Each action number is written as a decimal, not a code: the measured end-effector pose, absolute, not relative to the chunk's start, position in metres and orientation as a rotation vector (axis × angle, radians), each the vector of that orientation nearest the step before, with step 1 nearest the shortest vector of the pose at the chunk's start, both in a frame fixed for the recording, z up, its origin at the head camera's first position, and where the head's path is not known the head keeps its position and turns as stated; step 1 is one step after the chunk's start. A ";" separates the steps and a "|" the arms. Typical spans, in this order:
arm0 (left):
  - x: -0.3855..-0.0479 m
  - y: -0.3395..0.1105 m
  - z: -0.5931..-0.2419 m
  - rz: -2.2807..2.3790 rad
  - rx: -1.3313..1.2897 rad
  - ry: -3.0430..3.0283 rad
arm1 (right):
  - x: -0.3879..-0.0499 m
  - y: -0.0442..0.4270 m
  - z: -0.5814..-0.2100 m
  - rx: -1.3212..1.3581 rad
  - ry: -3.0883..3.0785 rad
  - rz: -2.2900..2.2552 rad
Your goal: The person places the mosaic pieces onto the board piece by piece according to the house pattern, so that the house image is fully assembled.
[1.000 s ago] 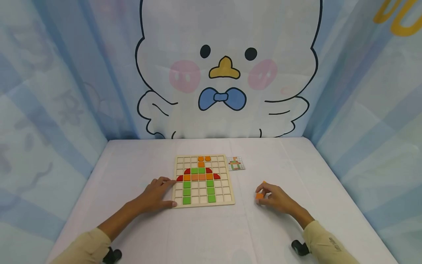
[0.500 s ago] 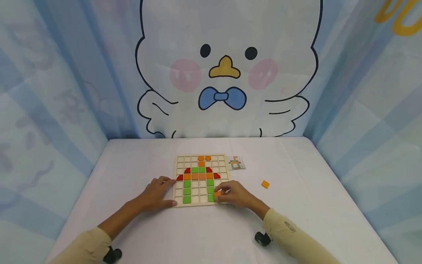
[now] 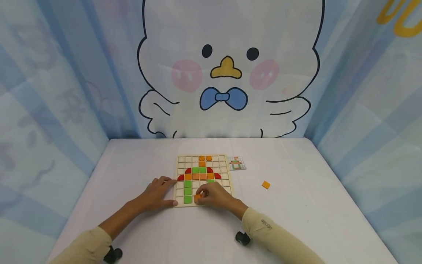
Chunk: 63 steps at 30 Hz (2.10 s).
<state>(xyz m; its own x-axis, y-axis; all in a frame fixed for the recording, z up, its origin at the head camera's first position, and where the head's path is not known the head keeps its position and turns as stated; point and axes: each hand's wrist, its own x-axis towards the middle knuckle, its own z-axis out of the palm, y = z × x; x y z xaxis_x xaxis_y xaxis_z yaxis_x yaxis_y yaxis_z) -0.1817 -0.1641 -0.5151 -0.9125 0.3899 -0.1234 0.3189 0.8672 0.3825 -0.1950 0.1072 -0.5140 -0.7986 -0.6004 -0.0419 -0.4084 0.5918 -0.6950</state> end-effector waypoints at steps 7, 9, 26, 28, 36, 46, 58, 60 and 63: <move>-0.182 -0.166 -0.513 0.522 0.561 2.846 | -0.193 0.100 -0.514 -0.874 2.628 -0.912; -0.182 -0.166 -0.513 0.523 0.559 2.844 | -0.193 0.099 -0.513 -0.855 2.630 -0.909; -0.184 -0.167 -0.517 0.522 0.546 2.847 | -0.192 0.110 -0.510 -0.815 2.587 -1.018; -0.184 -0.165 -0.517 0.529 0.545 2.848 | -0.193 0.121 -0.506 -0.797 2.589 -1.044; -0.181 -0.163 -0.517 0.500 0.524 2.855 | -0.208 0.199 -0.494 -0.573 2.806 -1.000; -0.180 -0.164 -0.513 0.496 0.506 2.857 | -0.204 0.296 -0.504 -0.104 3.037 -0.716; -0.185 -0.164 -0.518 0.502 0.525 2.849 | -0.204 0.310 -0.506 0.006 2.974 -0.706; -0.185 -0.164 -0.518 0.501 0.521 2.852 | -0.206 0.310 -0.504 0.005 2.939 -0.724; -0.185 -0.163 -0.517 0.500 0.521 2.856 | -0.208 0.307 -0.505 -0.057 2.901 -0.772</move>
